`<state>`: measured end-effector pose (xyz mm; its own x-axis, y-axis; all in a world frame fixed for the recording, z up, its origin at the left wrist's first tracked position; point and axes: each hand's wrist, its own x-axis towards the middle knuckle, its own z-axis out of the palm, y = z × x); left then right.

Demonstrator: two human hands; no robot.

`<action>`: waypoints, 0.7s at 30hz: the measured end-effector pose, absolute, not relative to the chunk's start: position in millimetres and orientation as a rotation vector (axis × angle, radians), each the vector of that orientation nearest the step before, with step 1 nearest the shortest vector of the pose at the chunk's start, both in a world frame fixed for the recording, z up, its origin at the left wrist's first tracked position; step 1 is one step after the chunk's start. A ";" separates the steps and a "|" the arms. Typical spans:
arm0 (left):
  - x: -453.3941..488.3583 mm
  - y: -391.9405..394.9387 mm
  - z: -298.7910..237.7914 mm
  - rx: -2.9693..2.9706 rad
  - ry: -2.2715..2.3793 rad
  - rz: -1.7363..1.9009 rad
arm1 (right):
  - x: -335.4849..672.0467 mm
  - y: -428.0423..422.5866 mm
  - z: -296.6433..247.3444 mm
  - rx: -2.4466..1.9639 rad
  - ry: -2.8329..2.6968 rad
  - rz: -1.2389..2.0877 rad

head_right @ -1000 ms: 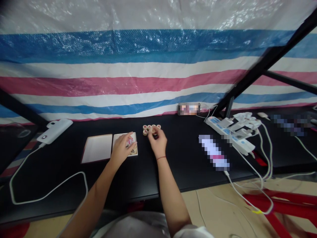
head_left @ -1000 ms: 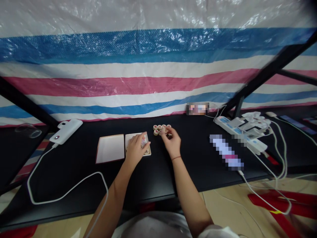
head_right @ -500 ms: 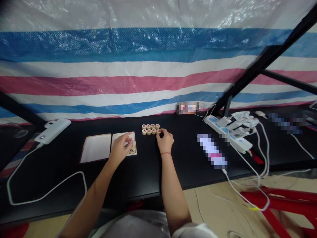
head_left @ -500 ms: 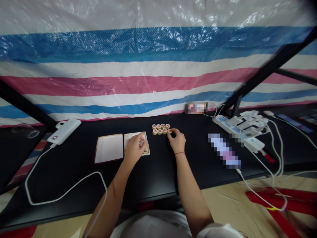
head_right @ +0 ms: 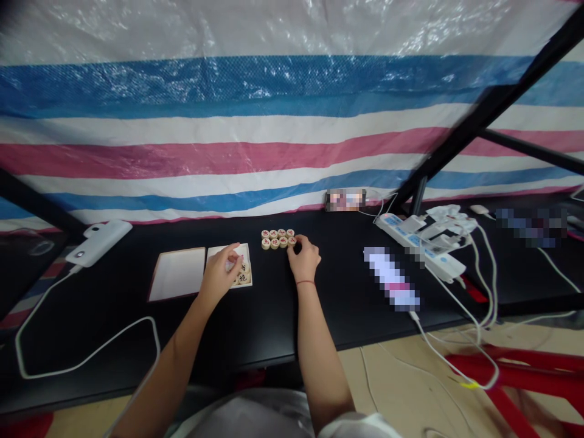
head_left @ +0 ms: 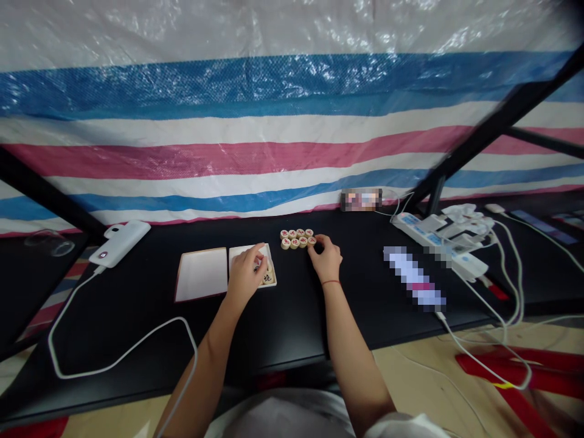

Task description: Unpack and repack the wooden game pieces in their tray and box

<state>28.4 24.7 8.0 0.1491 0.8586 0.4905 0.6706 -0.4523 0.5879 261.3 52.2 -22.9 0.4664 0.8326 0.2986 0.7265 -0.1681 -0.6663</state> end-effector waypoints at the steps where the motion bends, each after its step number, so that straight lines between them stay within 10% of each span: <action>1: 24.1 25.9 9.9 2.189 1.511 1.193 | 259.7 50.7 -19.7 -1.909 -1.290 0.135; 8: -25.6 31.9 17.3 2.327 1.702 0.855 | 209.1 39.9 -1.9 -1.333 -1.813 0.446; 21: -37.1 10.1 19.1 2.451 1.667 0.583 | 175.0 36.8 0.4 -1.618 -2.188 0.271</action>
<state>-37.1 10.1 19.1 0.3192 0.9153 0.2457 0.8688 -0.3862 0.3100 175.0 36.8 0.4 -0.2465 0.9475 0.2039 0.8689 0.3092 -0.3865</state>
